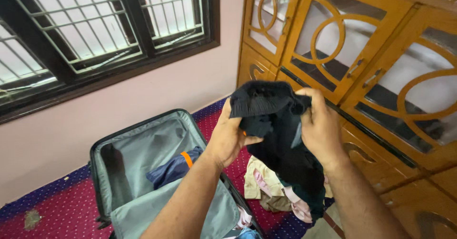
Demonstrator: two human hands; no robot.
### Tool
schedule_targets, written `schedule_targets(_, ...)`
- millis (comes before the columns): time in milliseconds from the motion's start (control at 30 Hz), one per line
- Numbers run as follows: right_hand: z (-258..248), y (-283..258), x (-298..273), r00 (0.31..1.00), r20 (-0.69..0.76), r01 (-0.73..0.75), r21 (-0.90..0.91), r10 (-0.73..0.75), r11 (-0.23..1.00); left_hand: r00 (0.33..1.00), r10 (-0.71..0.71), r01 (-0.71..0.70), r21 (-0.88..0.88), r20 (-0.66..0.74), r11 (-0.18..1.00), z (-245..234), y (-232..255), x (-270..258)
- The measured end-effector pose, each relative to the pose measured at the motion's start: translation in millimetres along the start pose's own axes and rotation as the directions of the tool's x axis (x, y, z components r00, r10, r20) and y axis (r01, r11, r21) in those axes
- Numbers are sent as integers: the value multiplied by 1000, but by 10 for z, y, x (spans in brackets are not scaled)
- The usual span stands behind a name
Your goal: The person folds several articles of clothing and places them into an open suitcase on a bed, then zips an interior compartment to secure the items.
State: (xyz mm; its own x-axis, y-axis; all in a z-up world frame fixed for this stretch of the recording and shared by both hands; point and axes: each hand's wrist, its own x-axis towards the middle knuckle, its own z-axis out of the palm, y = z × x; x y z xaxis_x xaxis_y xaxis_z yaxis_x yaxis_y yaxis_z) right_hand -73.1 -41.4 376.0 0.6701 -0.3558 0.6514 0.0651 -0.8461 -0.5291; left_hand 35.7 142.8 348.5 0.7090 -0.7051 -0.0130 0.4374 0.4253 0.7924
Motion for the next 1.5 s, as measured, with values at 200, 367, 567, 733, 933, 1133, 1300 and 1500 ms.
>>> schedule_targets(200,109,-482,426,997,46,-82,587,67,805,966,201,-199,-28,164,980,281,644,-285)
schedule_targets(367,121,-1040,736,996,83,-53,759,-16,649,886,409,-419,2,218,908,304,1225,-507)
schedule_targets(567,220,-1725,1163,948,21,68,961,-317,269,725,615,-668,98,309,738,276,2018,-731)
schedule_targets(733,365,-2205,1429,941,-39,79,991,-337,106,596,700,-801,219,395,558,229,2539,-959)
schedule_targets(933,489,-2571,1612,908,-114,157,985,-402,76,509,729,-860,298,458,414,141,2926,-1202)
schedule_targets(1133,753,-2623,1421,927,-21,35,999,-374,28,508,761,-790,570,404,226,-54,2763,-1421)
schedule_targets(1300,1318,-2194,733,949,274,-241,950,-158,200,764,645,-584,412,-10,699,-373,2071,-1575)
schedule_targets(1500,1909,-1297,-380,858,514,-445,748,-6,492,844,374,-196,427,-386,883,-926,967,-1760)
